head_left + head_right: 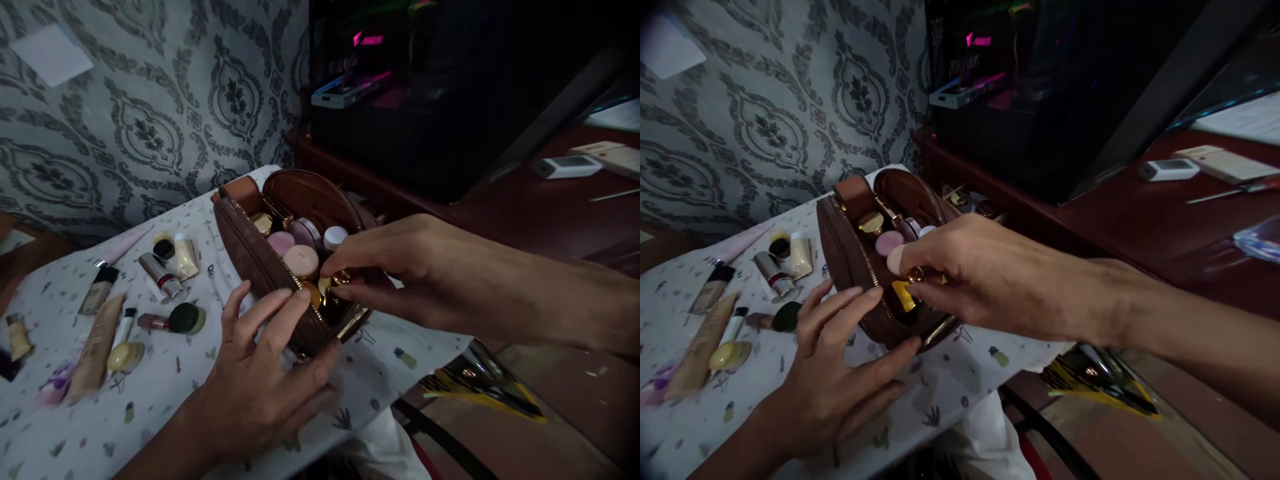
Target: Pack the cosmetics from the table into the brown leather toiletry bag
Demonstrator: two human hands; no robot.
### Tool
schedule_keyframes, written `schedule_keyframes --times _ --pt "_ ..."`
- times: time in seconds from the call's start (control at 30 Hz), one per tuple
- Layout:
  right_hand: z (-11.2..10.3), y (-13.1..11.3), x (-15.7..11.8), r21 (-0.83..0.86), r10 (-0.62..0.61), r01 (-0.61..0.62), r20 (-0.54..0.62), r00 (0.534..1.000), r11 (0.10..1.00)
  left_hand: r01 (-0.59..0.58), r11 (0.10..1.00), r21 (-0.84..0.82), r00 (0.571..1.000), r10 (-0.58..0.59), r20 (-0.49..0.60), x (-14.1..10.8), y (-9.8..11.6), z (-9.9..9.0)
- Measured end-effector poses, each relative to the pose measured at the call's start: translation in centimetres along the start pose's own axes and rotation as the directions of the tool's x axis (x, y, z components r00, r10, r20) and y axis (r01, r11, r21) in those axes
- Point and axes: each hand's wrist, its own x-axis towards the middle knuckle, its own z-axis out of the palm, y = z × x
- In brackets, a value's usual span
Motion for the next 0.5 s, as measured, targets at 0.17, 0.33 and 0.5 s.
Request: schedule_keyframes --times 0.17,0.33,0.5 --pt "0.0 0.3 0.3 -0.036 0.035 -0.031 0.138 0.99 0.999 0.021 1.0 -0.013 1.0 -0.021 -0.011 0.0 0.2 0.2" --pt "-0.6 -0.9 1.9 -0.134 0.161 -0.133 0.228 0.96 0.982 0.024 0.999 -0.025 1.0 -0.024 -0.009 0.0 0.2 0.1" --pt "0.1 -1.7 4.1 -0.172 0.196 -0.15 0.289 0.937 0.974 0.043 0.998 -0.039 0.999 -0.044 -0.008 -0.1 0.3 -0.1"
